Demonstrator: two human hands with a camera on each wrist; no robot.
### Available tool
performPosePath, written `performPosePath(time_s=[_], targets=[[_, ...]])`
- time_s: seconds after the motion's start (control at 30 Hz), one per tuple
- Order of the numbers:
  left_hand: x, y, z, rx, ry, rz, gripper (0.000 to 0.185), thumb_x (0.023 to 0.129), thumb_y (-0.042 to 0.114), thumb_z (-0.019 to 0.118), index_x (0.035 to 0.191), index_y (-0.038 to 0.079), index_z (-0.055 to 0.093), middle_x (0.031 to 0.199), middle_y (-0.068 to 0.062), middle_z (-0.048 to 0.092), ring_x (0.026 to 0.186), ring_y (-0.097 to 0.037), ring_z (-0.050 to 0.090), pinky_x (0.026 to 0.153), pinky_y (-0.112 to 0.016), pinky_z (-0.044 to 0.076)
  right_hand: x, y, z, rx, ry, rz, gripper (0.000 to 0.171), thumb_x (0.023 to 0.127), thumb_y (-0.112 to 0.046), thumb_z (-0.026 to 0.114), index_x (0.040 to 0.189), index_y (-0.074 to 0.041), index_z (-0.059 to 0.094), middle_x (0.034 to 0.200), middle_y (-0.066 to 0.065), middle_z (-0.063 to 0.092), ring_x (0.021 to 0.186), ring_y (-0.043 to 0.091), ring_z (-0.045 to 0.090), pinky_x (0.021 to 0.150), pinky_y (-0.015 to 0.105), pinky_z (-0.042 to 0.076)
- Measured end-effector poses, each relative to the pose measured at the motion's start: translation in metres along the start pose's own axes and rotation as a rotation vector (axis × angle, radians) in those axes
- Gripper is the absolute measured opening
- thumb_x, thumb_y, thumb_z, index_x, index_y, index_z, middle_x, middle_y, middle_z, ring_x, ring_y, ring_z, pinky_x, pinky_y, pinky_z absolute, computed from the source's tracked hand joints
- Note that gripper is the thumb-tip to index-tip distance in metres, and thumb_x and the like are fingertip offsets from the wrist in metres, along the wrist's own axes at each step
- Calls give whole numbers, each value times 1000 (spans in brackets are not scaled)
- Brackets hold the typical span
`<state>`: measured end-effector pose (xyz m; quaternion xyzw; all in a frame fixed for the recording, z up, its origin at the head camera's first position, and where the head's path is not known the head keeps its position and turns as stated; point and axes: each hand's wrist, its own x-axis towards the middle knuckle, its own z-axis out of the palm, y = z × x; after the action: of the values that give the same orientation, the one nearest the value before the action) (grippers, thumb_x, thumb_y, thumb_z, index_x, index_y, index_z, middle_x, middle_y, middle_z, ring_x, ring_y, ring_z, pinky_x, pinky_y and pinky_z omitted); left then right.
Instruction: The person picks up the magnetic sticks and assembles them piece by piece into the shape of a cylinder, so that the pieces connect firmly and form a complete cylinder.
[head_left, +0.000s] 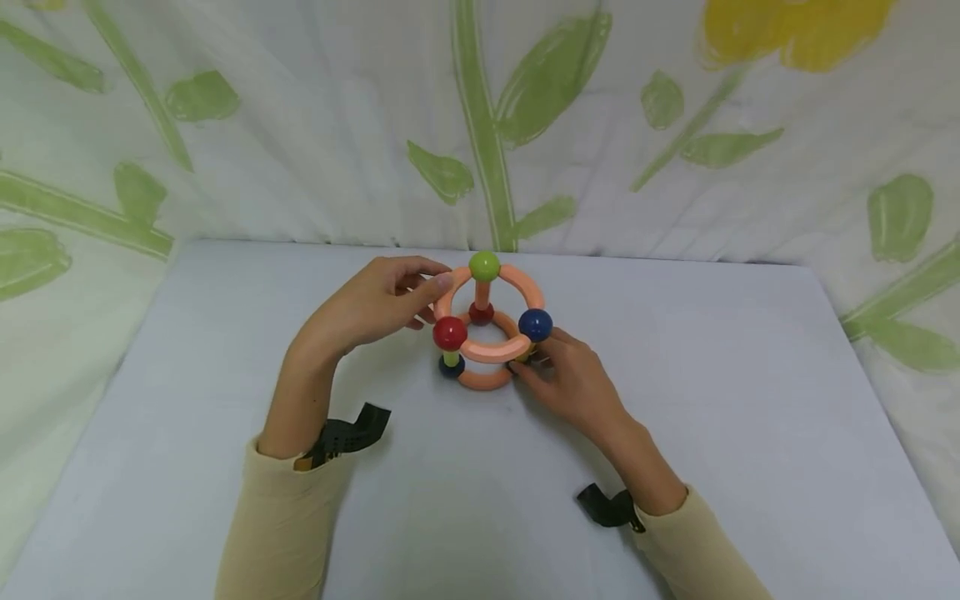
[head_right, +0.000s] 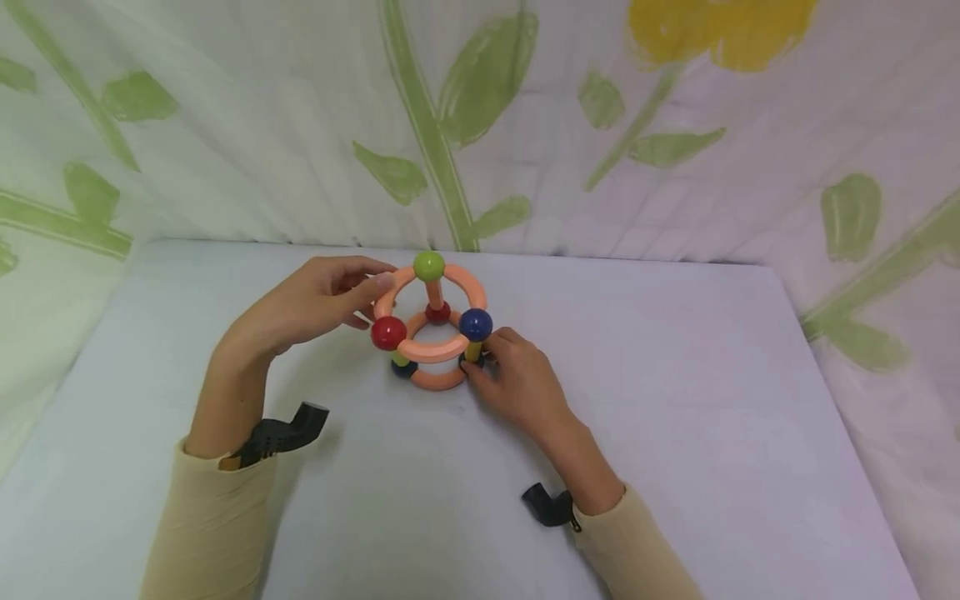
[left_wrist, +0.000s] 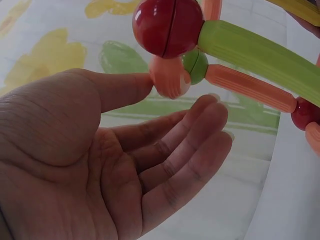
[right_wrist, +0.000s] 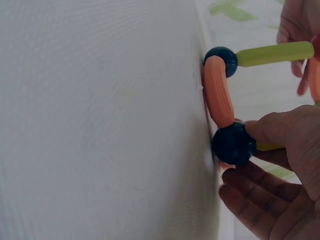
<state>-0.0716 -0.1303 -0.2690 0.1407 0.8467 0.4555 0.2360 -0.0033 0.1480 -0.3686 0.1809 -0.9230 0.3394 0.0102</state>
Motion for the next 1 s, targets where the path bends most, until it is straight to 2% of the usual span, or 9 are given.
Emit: performPosePath(time_s=[0.2,0.43,0.63,1.0], targets=[[-1,4,-5,28,37,23,43,111,41,54,141,12,64,114,-12,74,103,-28,74,94,-42,61,2,-1,-3,-8,39,-25,24,93,-16,82,113,-5,73,105,10,75,94,23,77,82,41,65],[-7,2,-11,22,77,-33,52,111,47,51,147,11,59,128,-14,74,114,-30,74,102,-48,58,0,0,-3,-6,19,-21,29,94,-17,81,119,-5,72,108,11,75,95,24,77,83,40,65],[-5,1,-15,44,113,-20,51,110,46,52,147,12,59,128,-14,73,115,-31,73,102,-49,57,3,0,-5,-12,31,-26,26,93,-16,82,115,-5,72,106,11,75,94,24,77,82,40,65],[-3,-4,-17,86,133,-60,51,109,50,52,146,15,61,129,-12,73,117,-31,69,101,-50,54,7,1,-3,-20,11,-9,26,94,-17,81,116,-6,73,107,11,75,95,25,77,84,42,64]])
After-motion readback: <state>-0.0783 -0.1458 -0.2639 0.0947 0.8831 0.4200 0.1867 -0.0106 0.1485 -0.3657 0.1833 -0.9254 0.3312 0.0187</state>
